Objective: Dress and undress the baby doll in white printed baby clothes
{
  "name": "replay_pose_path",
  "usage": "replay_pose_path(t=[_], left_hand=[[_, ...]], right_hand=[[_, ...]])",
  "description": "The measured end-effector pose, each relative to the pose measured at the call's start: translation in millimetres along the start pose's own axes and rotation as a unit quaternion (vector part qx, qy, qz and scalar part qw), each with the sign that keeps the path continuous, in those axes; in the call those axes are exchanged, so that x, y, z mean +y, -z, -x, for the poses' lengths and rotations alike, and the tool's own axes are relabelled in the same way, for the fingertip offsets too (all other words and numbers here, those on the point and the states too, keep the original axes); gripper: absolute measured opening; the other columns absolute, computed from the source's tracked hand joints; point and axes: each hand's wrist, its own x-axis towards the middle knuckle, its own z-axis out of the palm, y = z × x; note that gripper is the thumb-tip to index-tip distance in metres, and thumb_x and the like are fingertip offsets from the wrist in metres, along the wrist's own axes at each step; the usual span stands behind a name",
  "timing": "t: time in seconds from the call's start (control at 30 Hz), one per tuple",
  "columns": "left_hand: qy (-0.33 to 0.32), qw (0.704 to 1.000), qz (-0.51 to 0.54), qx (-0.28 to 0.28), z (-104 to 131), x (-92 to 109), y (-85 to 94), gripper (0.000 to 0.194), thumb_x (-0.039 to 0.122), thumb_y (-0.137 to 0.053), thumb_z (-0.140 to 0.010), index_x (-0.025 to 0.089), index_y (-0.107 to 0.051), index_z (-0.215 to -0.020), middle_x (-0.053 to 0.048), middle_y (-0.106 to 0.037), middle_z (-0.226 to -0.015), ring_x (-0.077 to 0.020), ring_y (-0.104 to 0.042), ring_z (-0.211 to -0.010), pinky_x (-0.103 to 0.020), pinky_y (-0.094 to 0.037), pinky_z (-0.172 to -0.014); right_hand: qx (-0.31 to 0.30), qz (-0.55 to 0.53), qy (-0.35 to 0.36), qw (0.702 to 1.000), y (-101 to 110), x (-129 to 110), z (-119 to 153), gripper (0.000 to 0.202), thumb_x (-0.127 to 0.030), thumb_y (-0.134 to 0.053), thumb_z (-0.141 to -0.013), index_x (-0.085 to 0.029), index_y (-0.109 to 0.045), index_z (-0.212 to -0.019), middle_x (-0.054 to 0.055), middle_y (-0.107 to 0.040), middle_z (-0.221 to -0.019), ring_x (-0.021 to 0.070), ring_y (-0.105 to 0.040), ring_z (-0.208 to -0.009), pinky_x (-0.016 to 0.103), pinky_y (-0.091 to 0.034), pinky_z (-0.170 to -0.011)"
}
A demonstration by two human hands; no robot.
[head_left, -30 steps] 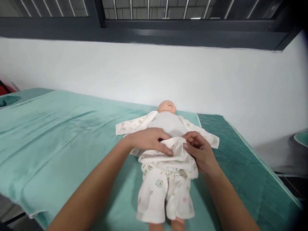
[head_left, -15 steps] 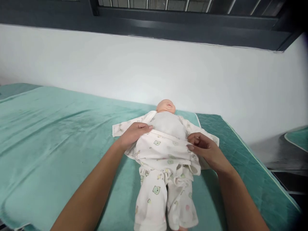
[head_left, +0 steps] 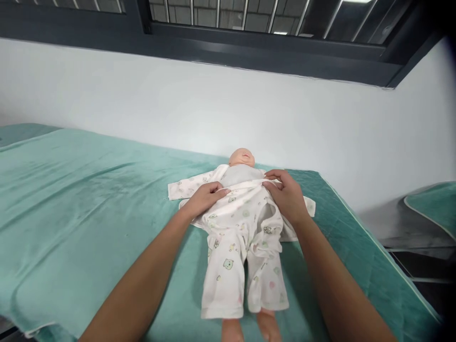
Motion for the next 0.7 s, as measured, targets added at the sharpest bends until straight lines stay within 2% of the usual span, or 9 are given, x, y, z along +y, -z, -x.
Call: replay_pose_path(t=[0.1, 0.17, 0.23, 0.3, 0.37, 0.47, 0.57, 0.7], left_hand=[[-0.005, 1.0, -0.016, -0.01, 0, 0, -0.5, 0.042, 0.056, -0.064, -0.081, 0.019, -0.049, -0.069, 0.005, -0.042, -0.065, -0.0109, -0.037, -0.06, -0.025, -0.024, -0.055], [-0.021, 0.999, -0.047, 0.018, 1, 4, -3.6, 0.039, 0.054, -0.065, -0.081, 0.019, -0.052, -0.07, 0.004, -0.046, -0.065, -0.0116, -0.04, -0.061, -0.026, -0.027, -0.056], [-0.07, 0.99, -0.1, 0.065, 2, 9, -8.8, 0.034, 0.051, -0.065, -0.083, 0.019, -0.055, -0.073, 0.002, -0.053, -0.071, -0.0135, -0.046, -0.067, -0.027, -0.034, -0.06], [-0.143, 0.973, -0.149, 0.103, 4, 16, -15.2, 0.027, 0.046, -0.065, -0.085, 0.02, -0.06, -0.081, -0.001, -0.06, -0.084, -0.0166, -0.053, -0.08, -0.029, -0.041, -0.071], [-0.204, 0.955, -0.183, 0.111, 7, 22, -22.0, 0.024, 0.043, -0.067, -0.085, 0.022, -0.064, -0.094, -0.004, -0.062, -0.1, -0.0199, -0.054, -0.097, -0.033, -0.043, -0.086], [-0.24, 0.941, -0.211, 0.11, 10, 26, -30.6, 0.025, 0.042, -0.068, -0.086, 0.023, -0.066, -0.102, -0.007, -0.062, -0.111, -0.0228, -0.052, -0.109, -0.038, -0.041, -0.098], [-0.224, 0.953, -0.155, 0.13, 9, 23, -33.9, 0.016, 0.036, -0.06, -0.091, 0.022, -0.065, -0.093, -0.006, -0.065, -0.109, -0.0211, -0.057, -0.106, -0.036, -0.043, -0.097], [-0.107, 0.979, -0.008, 0.173, -2, 10, -26.4, 0.015, 0.035, -0.06, -0.089, 0.021, -0.062, -0.085, -0.003, -0.069, -0.1, -0.0184, -0.061, -0.095, -0.03, -0.045, -0.086]], right_hand=[[0.008, 0.015, -0.02, 1.0, -7, 5, -2, 0.021, -0.035, -0.061, -0.086, -0.022, -0.064, -0.102, 0.001, -0.065, -0.091, 0.0159, -0.057, -0.073, 0.029, -0.044, -0.071], [0.008, 0.04, -0.035, 0.999, -10, 10, 3, 0.019, -0.036, -0.06, -0.088, -0.023, -0.065, -0.099, -0.003, -0.058, -0.073, 0.0137, -0.047, -0.06, 0.028, -0.04, -0.063], [0.02, 0.058, -0.016, 0.998, -12, 13, 9, 0.015, -0.035, -0.06, -0.089, -0.023, -0.066, -0.096, -0.005, -0.051, -0.064, 0.0125, -0.04, -0.054, 0.028, -0.037, -0.059], [0.042, 0.063, 0.046, 0.996, -12, 10, 15, 0.01, -0.029, -0.059, -0.089, -0.023, -0.066, -0.094, -0.003, -0.057, -0.072, 0.0129, -0.046, -0.059, 0.028, -0.039, -0.062], [0.053, 0.057, 0.12, 0.99, -12, 0, 20, 0.009, -0.023, -0.058, -0.09, -0.023, -0.067, -0.094, 0.0, -0.065, -0.087, 0.0146, -0.056, -0.072, 0.028, -0.042, -0.069], [0.039, 0.046, 0.157, 0.986, -13, -16, 24, 0.011, -0.02, -0.057, -0.091, -0.024, -0.067, -0.094, 0.001, -0.068, -0.093, 0.0161, -0.06, -0.084, 0.028, -0.044, -0.073], [0.011, 0.048, 0.106, 0.993, -16, -23, 23, 0.01, -0.02, -0.059, -0.09, -0.024, -0.067, -0.091, 0.0, -0.069, -0.089, 0.0157, -0.061, -0.081, 0.028, -0.045, -0.073], [-0.041, 0.035, 0.045, 0.998, -16, -19, 20, 0.008, -0.026, -0.064, -0.087, -0.025, -0.071, -0.092, -0.001, -0.071, -0.093, 0.0169, -0.062, -0.085, 0.03, -0.045, -0.078]])
